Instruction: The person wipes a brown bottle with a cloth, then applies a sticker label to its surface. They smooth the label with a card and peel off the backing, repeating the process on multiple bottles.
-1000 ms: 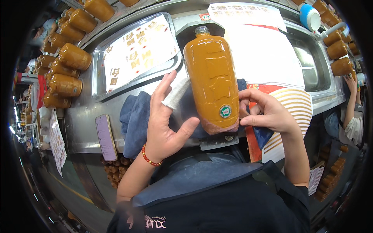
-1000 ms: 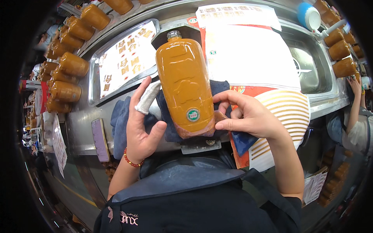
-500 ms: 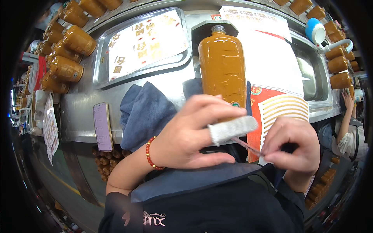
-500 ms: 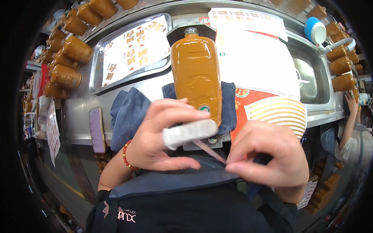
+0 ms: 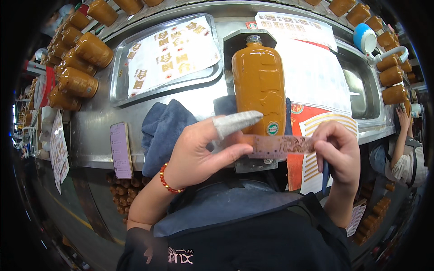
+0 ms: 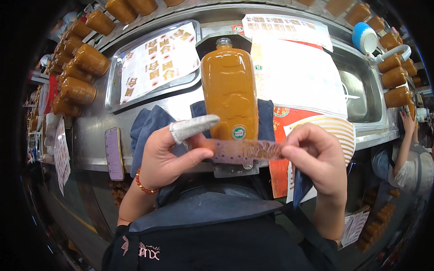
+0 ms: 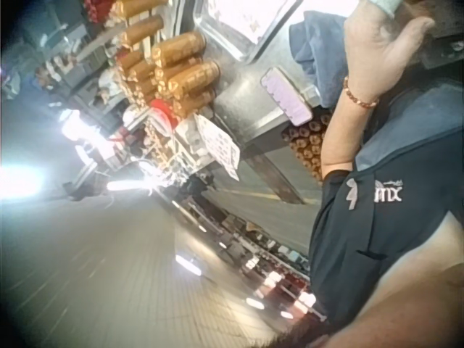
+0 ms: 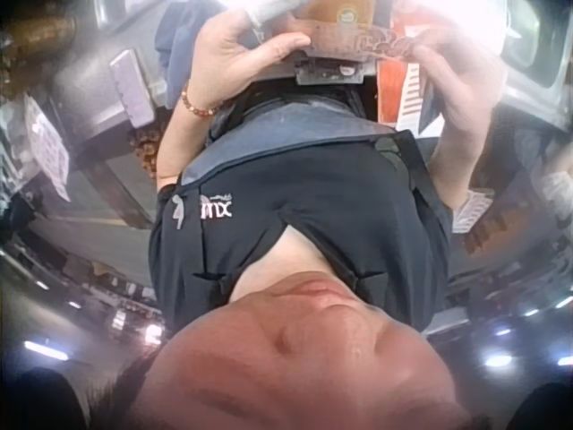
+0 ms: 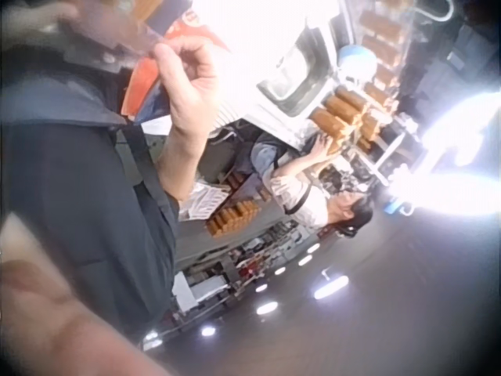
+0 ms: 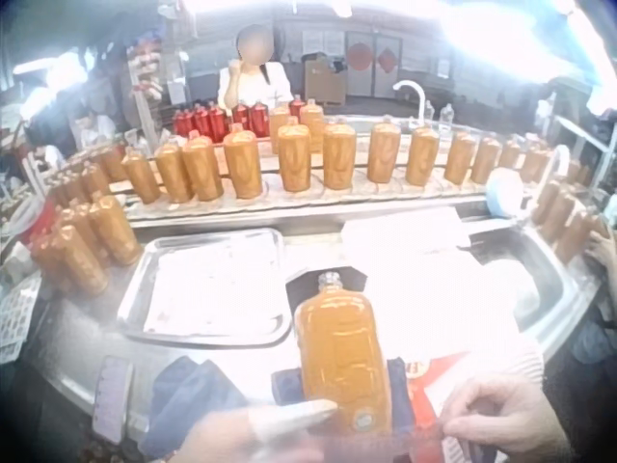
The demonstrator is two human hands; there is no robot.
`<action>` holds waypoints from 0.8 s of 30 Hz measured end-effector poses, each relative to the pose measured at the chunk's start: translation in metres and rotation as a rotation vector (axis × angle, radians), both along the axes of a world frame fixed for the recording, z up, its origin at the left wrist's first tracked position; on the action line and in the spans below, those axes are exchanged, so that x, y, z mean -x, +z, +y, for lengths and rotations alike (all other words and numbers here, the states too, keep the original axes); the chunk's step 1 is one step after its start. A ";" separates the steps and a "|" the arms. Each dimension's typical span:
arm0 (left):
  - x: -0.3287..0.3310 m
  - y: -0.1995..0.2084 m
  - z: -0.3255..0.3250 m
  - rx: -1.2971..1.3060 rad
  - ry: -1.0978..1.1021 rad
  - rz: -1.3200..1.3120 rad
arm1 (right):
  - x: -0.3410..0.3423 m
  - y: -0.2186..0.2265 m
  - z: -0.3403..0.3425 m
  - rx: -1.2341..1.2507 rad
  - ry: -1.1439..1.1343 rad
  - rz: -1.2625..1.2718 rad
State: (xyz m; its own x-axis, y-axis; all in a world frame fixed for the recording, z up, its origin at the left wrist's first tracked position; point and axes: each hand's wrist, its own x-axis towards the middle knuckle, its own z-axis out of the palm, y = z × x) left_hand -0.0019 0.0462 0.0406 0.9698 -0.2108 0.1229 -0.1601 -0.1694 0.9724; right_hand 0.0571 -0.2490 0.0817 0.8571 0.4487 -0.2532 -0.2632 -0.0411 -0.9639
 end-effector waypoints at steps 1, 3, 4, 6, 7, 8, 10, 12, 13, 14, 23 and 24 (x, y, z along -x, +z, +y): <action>0.001 0.002 -0.004 -0.025 0.042 0.020 | -0.004 -0.008 -0.002 0.015 -0.013 0.027; 0.002 -0.004 -0.011 -0.032 0.115 0.011 | -0.008 -0.023 -0.003 0.005 -0.043 0.048; 0.002 -0.008 -0.014 -0.035 0.136 -0.005 | -0.010 -0.026 -0.002 0.006 -0.044 0.050; 0.003 -0.014 -0.017 -0.046 0.181 -0.037 | -0.015 -0.032 -0.001 0.002 -0.042 0.053; 0.002 -0.014 -0.018 -0.066 0.191 -0.034 | -0.017 -0.034 0.000 0.006 -0.026 0.053; 0.003 -0.013 -0.019 -0.086 0.202 -0.031 | -0.018 -0.037 0.001 -0.001 -0.032 0.053; 0.002 -0.014 -0.020 -0.110 0.228 -0.055 | -0.019 -0.041 0.001 -0.015 -0.042 0.054; 0.001 -0.016 -0.021 -0.118 0.255 -0.108 | -0.021 -0.043 0.000 -0.010 -0.049 0.066; 0.001 -0.014 -0.021 -0.127 0.254 -0.103 | -0.022 -0.044 -0.001 -0.007 -0.053 0.073; 0.000 -0.011 -0.022 -0.135 0.253 -0.098 | -0.022 -0.043 -0.001 -0.007 -0.055 0.073; -0.001 -0.005 -0.027 -0.135 0.285 -0.055 | -0.026 -0.046 0.000 -0.009 -0.049 0.048; -0.001 -0.006 -0.027 -0.130 0.290 -0.059 | -0.026 -0.047 0.000 -0.014 -0.052 0.043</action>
State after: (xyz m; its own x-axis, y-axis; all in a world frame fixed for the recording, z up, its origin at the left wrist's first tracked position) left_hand -0.0005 0.0193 0.0343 0.9838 0.0553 0.1705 -0.1422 -0.3384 0.9302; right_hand 0.0834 -0.2491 0.0350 0.8678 0.4074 -0.2846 -0.3062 -0.0126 -0.9519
